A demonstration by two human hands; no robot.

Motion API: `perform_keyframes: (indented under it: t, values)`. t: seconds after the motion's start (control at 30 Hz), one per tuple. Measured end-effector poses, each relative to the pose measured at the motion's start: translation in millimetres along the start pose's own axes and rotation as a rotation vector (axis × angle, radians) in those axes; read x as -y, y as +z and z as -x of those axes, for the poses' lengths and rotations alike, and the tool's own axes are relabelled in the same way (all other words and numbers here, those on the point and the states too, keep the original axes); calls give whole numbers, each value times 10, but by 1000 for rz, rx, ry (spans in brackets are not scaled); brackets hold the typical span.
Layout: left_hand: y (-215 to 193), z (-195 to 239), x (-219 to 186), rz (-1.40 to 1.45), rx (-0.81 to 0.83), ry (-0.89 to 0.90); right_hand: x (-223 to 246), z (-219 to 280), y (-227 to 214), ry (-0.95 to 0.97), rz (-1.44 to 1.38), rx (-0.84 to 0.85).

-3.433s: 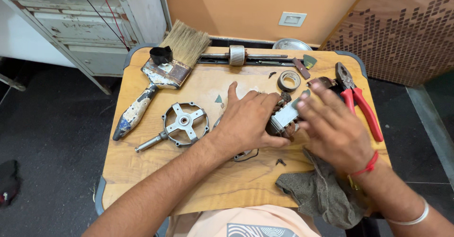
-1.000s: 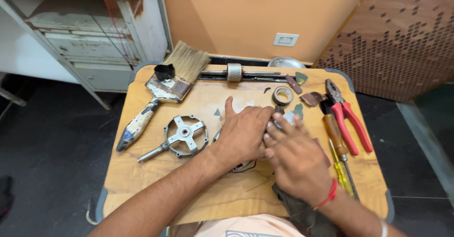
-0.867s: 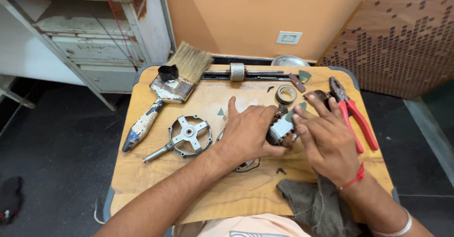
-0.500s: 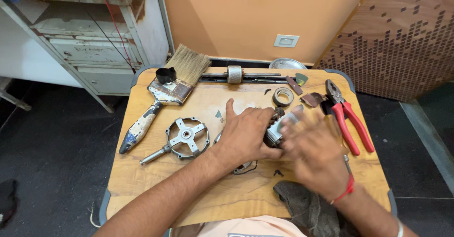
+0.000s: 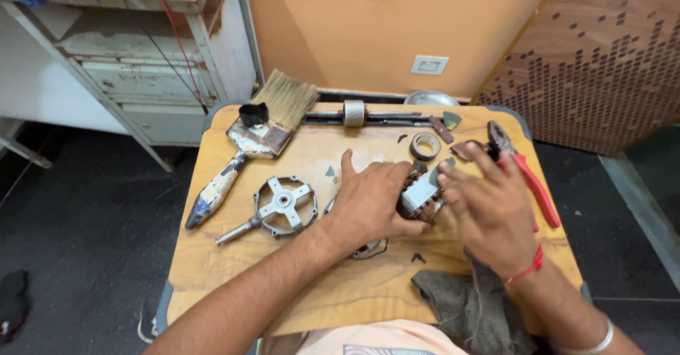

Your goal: The person cleans a fan motor component with a cloth and then uses a piece of sandpaper to scrub and smooth the metal surface of the stator.

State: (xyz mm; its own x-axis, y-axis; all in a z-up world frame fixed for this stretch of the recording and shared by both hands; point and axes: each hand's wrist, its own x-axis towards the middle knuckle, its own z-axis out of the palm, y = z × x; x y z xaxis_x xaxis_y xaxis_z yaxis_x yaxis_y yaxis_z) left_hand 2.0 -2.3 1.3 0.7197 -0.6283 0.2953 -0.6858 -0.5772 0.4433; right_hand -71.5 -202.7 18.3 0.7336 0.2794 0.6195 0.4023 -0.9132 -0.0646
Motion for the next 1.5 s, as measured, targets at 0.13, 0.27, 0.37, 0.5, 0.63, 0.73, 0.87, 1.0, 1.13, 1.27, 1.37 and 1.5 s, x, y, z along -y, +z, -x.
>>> perform_keyframes:
  t: [0.13,0.27,0.37,0.5,0.63,0.73,0.87,1.0,1.13,1.27,1.37,1.5]
  values:
    - [26,27,0,51,-13,-2,226,121,-7,-78,-63,22]
    - [-18,13,-12,18,-2,1,117,5,-60,-30,-72,-6]
    - [-12,14,-17,19,10,-6,69,6,-59,2,-124,-13]
    - [4,27,11,20,-3,3,106,45,-41,231,-344,-57]
    - [21,14,9,27,12,-7,80,17,-110,259,-336,-40]
    - [31,17,5,30,12,-3,86,-38,-125,273,-267,29]
    - [38,21,16,30,15,5,90,-36,-118,442,-338,102]
    - [32,17,19,37,-3,2,-17,103,-80,827,-501,142]
    - [28,10,12,41,-2,-2,-390,171,-21,862,-794,18]
    - [33,12,-3,49,-12,-4,-674,306,50,1017,-1053,55]
    - [31,6,-5,55,-42,9,-752,335,44,1054,-931,181]
    - [42,16,-9,83,-24,-4,-681,218,-5,944,-528,442]
